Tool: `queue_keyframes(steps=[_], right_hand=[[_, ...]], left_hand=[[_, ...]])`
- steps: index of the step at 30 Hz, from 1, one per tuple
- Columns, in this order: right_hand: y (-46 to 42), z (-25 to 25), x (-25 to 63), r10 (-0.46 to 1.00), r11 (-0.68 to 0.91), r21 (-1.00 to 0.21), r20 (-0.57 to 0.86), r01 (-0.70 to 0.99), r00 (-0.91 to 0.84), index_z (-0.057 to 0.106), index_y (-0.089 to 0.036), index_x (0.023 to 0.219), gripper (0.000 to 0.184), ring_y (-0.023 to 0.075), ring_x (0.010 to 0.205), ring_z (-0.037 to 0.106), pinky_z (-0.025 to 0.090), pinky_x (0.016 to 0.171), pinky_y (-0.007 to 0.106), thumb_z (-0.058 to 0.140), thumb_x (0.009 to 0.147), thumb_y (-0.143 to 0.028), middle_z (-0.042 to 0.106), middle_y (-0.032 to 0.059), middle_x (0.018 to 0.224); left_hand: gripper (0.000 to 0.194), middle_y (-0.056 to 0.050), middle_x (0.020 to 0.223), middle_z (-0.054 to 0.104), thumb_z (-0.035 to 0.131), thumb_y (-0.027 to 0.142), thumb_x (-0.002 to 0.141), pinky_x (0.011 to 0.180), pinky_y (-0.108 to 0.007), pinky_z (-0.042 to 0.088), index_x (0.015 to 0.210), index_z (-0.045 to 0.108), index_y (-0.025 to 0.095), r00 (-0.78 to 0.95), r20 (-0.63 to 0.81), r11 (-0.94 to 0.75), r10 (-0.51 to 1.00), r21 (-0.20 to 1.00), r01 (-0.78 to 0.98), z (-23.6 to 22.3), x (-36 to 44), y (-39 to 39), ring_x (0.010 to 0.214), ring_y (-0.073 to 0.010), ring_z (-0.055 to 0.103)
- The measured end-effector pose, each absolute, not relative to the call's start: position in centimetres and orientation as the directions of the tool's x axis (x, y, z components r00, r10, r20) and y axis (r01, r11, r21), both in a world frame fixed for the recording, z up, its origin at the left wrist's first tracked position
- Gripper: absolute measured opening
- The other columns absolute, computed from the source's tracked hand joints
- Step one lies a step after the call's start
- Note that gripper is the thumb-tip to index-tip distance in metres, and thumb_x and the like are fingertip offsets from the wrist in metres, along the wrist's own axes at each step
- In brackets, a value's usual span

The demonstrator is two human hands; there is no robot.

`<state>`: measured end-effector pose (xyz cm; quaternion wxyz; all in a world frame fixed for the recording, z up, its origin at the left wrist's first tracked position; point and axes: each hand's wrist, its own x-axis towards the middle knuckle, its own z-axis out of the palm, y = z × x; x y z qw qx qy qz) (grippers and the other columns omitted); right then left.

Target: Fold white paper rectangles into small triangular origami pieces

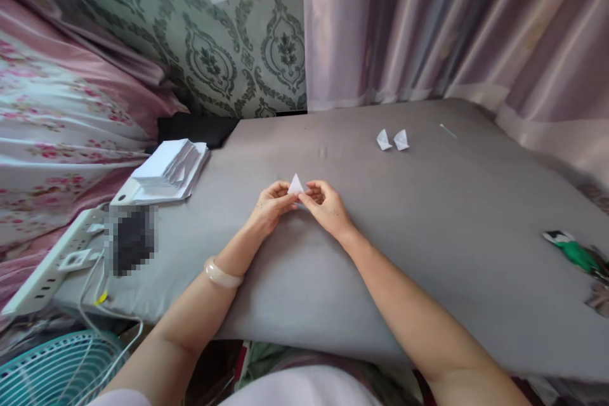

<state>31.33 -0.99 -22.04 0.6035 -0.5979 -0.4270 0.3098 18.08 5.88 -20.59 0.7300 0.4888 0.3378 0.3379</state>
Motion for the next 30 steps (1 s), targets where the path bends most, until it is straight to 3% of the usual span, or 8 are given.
queue_keyframes(steps=[3, 8, 15, 18, 22, 26, 30], right_hand=[[-1.0, -21.9, 31.1, 0.896, 0.095, -0.985, 0.149, 0.146, 0.418, 0.066, -0.019, 0.091, 0.032, 0.0182, 0.081, 0.066, 0.051, 0.077, 0.033, 0.068, 0.075, -0.046, 0.072, 0.0066, 0.088], [-0.7, -22.2, 31.5, 0.885, 0.139, -0.976, 0.198, 0.167, 0.422, 0.071, -0.018, 0.085, 0.032, 0.0188, 0.080, 0.065, 0.050, 0.077, 0.033, 0.065, 0.076, -0.048, 0.073, 0.0055, 0.085], [-0.6, -22.5, 32.0, 0.849, 0.166, -0.921, 0.315, 0.352, 0.424, 0.067, -0.018, 0.083, 0.030, 0.0180, 0.074, 0.063, 0.048, 0.073, 0.032, 0.057, 0.080, -0.046, 0.071, 0.0057, 0.079], [-0.3, -21.7, 31.9, 0.860, 0.166, -0.921, 0.310, 0.351, 0.405, 0.067, -0.018, 0.086, 0.034, 0.0176, 0.074, 0.063, 0.047, 0.072, 0.030, 0.055, 0.080, -0.049, 0.071, 0.0060, 0.082], [0.4, -20.1, 32.0, 0.898, 0.112, -0.932, 0.244, 0.346, 0.367, 0.067, -0.018, 0.072, 0.031, 0.0160, 0.065, 0.058, 0.044, 0.064, 0.028, 0.059, 0.077, -0.047, 0.066, 0.0031, 0.067], [1.1, -18.3, 32.8, 0.928, 0.056, -0.964, 0.146, 0.260, 0.343, 0.068, -0.016, 0.069, 0.044, 0.0168, 0.061, 0.059, 0.044, 0.056, 0.027, 0.054, 0.080, -0.057, 0.065, 0.0052, 0.062], [0.9, -17.2, 33.6, 0.966, -0.019, -0.999, -0.031, -0.051, 0.257, 0.070, -0.015, 0.077, 0.057, 0.0179, 0.072, 0.065, 0.050, 0.059, 0.027, 0.048, 0.082, -0.067, 0.072, 0.0124, 0.082]], left_hand=[[0.039, -0.002, 0.074, 0.068, 0.088, 0.028, 0.052, 0.069, -0.026, 0.049, 0.074, 0.060, 0.013, 0.558, -0.188, 0.349, 0.808, 0.916, -0.197, -20.7, 18.1, 5.9, 0.067, -0.0119, 0.063], [0.033, -0.002, 0.065, 0.067, 0.088, 0.027, 0.052, 0.065, -0.024, 0.046, 0.070, 0.065, 0.011, 0.530, -0.187, 0.286, 0.827, 0.952, -0.112, -21.1, 17.9, 6.2, 0.060, -0.0096, 0.060], [0.038, -0.005, 0.071, 0.069, 0.088, 0.033, 0.053, 0.072, -0.028, 0.048, 0.079, 0.073, 0.010, 0.617, -0.155, 0.257, 0.772, 0.963, -0.080, -20.9, 17.5, 6.9, 0.066, -0.0127, 0.063], [0.037, -0.003, 0.065, 0.066, 0.088, 0.035, 0.053, 0.067, -0.027, 0.046, 0.076, 0.072, 0.010, 0.617, -0.124, 0.211, 0.777, 0.975, -0.070, -20.7, 17.6, 6.9, 0.060, -0.0102, 0.058], [0.034, -0.002, 0.063, 0.063, 0.086, 0.035, 0.058, 0.064, -0.027, 0.045, 0.073, 0.070, 0.009, 0.659, -0.110, 0.179, 0.744, 0.983, -0.039, -19.8, 18.0, 6.6, 0.056, -0.0090, 0.056], [0.029, -0.004, 0.064, 0.064, 0.086, 0.027, 0.060, 0.069, -0.029, 0.045, 0.072, 0.068, 0.008, 0.653, -0.148, 0.227, 0.742, 0.973, -0.038, -18.6, 18.4, 7.0, 0.060, -0.0102, 0.058], [0.026, -0.003, 0.068, 0.065, 0.085, 0.022, 0.060, 0.074, -0.028, 0.045, 0.075, 0.069, 0.008, 0.598, -0.082, 0.249, 0.797, 0.947, -0.202, -18.2, 18.8, 7.9, 0.064, -0.0097, 0.059]])
